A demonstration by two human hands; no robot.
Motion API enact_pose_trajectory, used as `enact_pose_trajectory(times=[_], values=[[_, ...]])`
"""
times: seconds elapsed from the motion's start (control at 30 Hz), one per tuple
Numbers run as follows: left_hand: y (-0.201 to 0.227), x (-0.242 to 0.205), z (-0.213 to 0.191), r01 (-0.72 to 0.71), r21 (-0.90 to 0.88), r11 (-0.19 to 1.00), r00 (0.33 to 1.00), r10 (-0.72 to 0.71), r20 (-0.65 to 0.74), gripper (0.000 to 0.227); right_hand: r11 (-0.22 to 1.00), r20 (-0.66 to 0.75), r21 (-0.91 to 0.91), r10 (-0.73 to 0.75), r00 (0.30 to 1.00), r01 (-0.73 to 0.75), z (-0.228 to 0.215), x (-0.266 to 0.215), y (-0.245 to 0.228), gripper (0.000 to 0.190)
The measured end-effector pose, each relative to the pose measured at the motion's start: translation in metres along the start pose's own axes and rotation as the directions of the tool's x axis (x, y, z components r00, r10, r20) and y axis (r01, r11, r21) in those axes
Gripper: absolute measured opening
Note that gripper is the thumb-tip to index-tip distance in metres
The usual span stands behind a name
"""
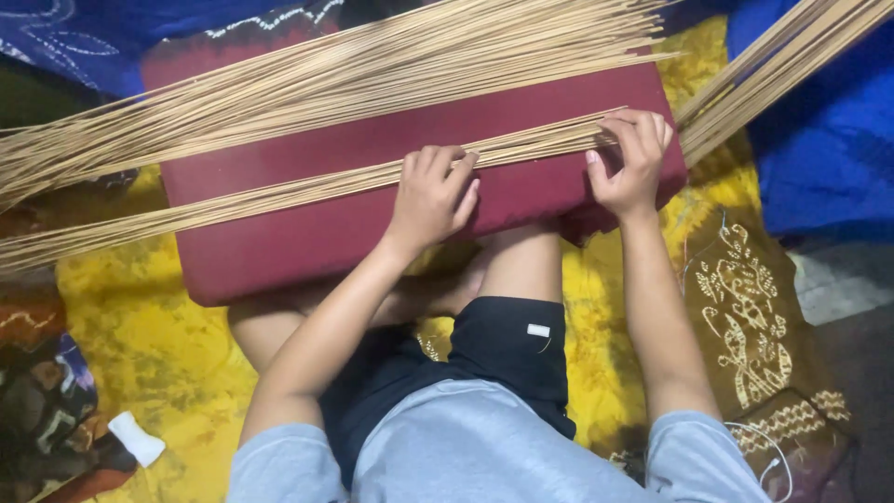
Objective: Gathering thin wooden sticks into bundles and securing them by tying string around them.
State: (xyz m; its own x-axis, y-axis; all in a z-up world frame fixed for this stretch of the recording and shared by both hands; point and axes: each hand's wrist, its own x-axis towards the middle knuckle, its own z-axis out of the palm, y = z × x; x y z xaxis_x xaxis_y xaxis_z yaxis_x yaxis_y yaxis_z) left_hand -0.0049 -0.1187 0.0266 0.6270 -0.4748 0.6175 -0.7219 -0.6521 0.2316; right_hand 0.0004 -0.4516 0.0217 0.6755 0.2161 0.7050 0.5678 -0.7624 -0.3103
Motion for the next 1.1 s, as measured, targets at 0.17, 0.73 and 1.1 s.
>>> enact_pose_trajectory(times=[0.17, 0.73, 1.1], values=[[0.063, 0.038, 0.072, -0.085, -0.158, 0.984, 0.996, 0.087, 0.008, 0.042, 0.993, -0.064, -0.077, 0.087, 0.994, -0.092, -0.033, -0.020, 0.011, 0.032], [0.233, -0.069, 0.410, 0.707, -0.431, 0.561, 0.545, -0.044, 0.837, 0.052, 0.760, -0.309, -0.219, 0.541, 0.782, -0.612, -0.058, -0.199, 0.168, 0.016], [0.194, -0.127, 0.575, -0.298, 0.186, 0.936, 0.954, 0.283, 0.103, 0.024, 0.426, -0.010, -0.457, 0.875, 0.483, -0.781, -0.001, -0.250, 0.176, 0.009]])
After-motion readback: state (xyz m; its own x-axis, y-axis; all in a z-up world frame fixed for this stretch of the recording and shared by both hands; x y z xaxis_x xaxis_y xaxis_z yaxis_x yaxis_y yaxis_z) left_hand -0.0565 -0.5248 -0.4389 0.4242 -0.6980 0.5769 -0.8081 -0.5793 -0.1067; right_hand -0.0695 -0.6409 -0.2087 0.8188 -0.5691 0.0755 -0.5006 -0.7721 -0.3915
